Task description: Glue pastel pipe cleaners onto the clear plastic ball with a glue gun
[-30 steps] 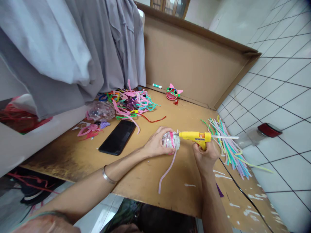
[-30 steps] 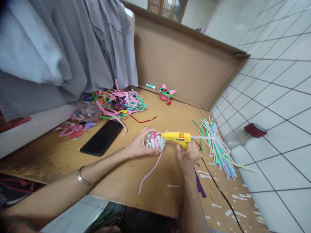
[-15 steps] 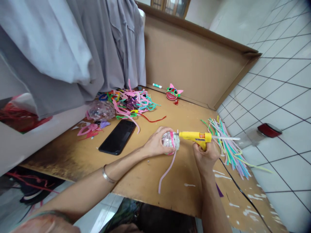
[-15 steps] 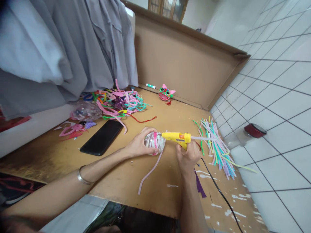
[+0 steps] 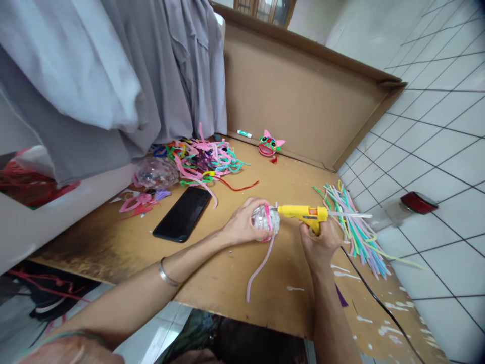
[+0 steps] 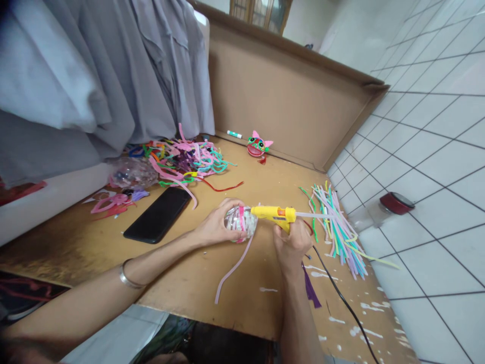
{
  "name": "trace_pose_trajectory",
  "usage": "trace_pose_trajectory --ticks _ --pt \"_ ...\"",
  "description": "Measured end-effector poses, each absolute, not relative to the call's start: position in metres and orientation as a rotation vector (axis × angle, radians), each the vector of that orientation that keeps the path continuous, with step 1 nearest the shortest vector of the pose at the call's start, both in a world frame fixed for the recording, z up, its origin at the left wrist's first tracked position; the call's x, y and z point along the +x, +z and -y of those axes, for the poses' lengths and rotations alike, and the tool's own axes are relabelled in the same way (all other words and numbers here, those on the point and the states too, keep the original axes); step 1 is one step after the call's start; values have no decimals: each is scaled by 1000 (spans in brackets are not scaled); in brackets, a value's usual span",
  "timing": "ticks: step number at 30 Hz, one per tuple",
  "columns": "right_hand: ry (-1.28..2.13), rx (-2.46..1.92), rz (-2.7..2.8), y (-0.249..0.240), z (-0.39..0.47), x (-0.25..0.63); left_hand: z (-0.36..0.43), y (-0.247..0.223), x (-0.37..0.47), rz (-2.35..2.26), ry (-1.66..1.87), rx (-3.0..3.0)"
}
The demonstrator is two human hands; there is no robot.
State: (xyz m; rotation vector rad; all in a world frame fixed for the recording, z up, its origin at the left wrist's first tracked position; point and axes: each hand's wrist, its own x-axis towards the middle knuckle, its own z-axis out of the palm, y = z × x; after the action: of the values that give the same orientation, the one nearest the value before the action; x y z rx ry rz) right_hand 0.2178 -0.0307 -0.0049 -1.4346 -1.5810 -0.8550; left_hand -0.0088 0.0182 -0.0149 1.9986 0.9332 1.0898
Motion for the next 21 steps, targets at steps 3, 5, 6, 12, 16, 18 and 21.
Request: trace_pose_trajectory --ticks 3,5,6,12,16,18,21 --pt "-860 -1424 1578 -5 31 217 -18 -15 -9 -941 1085 1997" --pt "-860 -1424 1574 -5 31 216 -18 -14 -9 -940 1084 1995" --pt "-861 -1419 1569 -4 31 216 -17 -13 -9 -941 1083 1993" --pt "-820 -1426 1541 -5 31 215 -16 -11 -9 -948 1085 1992" --pt "-678 -1517 1486 -8 29 213 -16 -10 -8 -961 1089 1996" --pt "-609 -1560 1395 -9 26 214 -16 -10 -9 -967 1086 1997" --pt "-495 -1651 1228 -11 20 223 -16 -11 -9 -965 1082 1988"
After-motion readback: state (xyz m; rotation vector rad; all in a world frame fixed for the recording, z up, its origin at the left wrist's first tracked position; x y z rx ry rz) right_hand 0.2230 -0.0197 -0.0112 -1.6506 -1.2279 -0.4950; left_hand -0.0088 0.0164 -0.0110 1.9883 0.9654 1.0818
